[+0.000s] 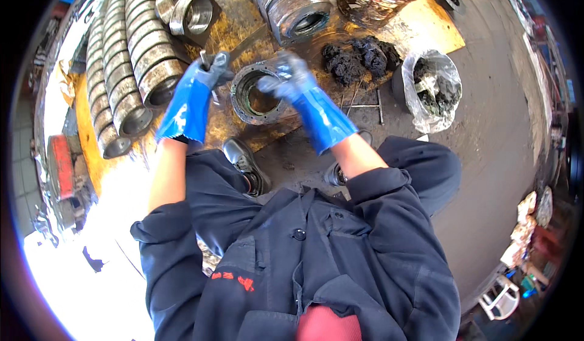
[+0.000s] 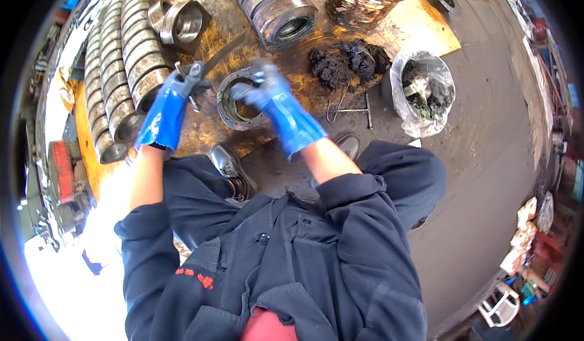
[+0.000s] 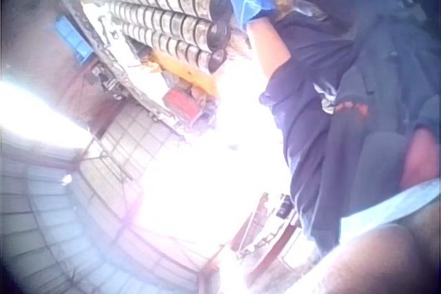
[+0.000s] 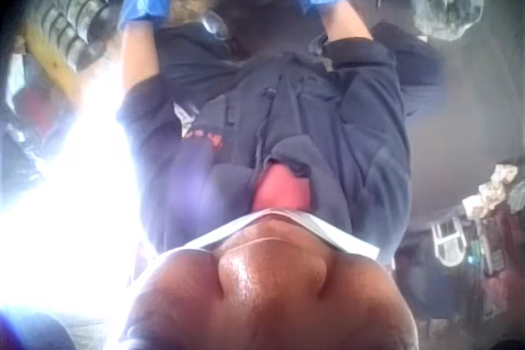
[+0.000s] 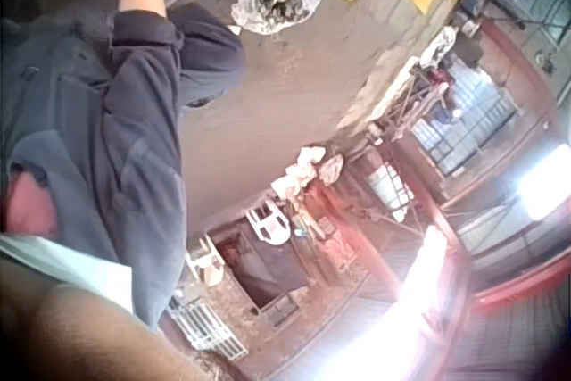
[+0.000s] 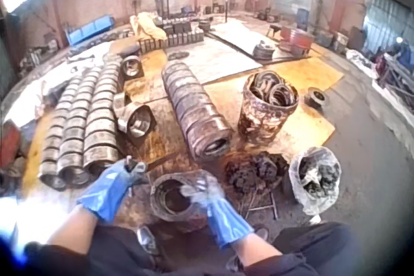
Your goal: The person cleans and applies grease to metal rings and housings using a tool and a cloth while sitting on the floor.
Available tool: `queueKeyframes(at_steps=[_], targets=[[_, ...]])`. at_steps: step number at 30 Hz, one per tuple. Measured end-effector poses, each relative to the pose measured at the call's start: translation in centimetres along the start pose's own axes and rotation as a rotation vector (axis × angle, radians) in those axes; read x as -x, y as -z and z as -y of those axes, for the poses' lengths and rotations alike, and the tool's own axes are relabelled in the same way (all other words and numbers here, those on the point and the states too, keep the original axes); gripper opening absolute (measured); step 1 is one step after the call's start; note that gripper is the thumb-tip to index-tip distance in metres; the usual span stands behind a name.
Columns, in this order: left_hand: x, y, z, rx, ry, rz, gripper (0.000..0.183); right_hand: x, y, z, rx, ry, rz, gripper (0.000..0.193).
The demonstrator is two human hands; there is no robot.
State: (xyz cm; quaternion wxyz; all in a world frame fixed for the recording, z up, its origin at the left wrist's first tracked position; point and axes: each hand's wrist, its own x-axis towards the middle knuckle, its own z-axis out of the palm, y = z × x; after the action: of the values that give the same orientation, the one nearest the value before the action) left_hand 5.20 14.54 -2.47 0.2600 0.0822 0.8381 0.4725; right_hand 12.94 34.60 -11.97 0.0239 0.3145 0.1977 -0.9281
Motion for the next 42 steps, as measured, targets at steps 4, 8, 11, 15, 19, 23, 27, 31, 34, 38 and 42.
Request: queueKeyframes(at_steps=[4, 8, 11, 15, 19, 23, 27, 31, 34, 38, 42], targets=[[3.6, -4.2, -2.4, 0.247, -0.005, 0.163, 0.066, 8.8, -3.4, -3.6, 0.834, 0.484, 0.203, 0.051], [5.4, -8.8, -1.6, 0.011, -0.039, 0.172, 0.061, 6.6, 0.8, -6.5, 0.941, 0.466, -0.099, 0.039], [5.9, -10.5, 0.5, -0.346, -0.184, 0.114, 0.065, 9.0, 1.9, -6.0, 0.967, 0.303, -0.221, 0.042], [7.7, -10.9, -1.7, -0.605, -0.198, 0.152, 0.069, 10.1, 2.0, -5.8, 1.343, 0.349, -0.361, 0.039], [7.3, -11.3, -4.9, -0.630, -0.315, 0.305, 0.069, 8.1, 7.2, 0.8, 1.559, 0.188, -0.141, 0.026], [3.4, -4.8, -4.7, -0.433, -0.193, 0.111, 0.051, 10.1, 9.4, 1.5, 1.970, 0.400, -0.407, 0.025], [3.0, 1.1, -4.2, -0.086, -0.102, -0.012, 0.044, 9.7, 11.0, 2.9, 2.036, 0.241, -0.299, 0.030], [2.8, 1.6, -4.8, -0.646, 0.084, -0.160, 0.047, 7.3, 13.6, 5.7, 1.580, 0.046, -0.488, 0.039], [-1.3, 2.8, 0.2, -0.806, -0.039, -0.203, 0.053, 6.5, 14.3, 6.0, 1.502, 0.129, -0.671, 0.057], [-2.8, 3.6, 2.8, -0.925, 0.034, -0.152, 0.051, 7.2, 13.5, 9.0, 1.160, 0.252, -0.611, 0.050], [-4.7, 5.3, 5.8, -0.701, 0.121, -0.087, 0.047, 7.7, 12.8, 11.2, 1.054, 0.227, -0.560, 0.039]])
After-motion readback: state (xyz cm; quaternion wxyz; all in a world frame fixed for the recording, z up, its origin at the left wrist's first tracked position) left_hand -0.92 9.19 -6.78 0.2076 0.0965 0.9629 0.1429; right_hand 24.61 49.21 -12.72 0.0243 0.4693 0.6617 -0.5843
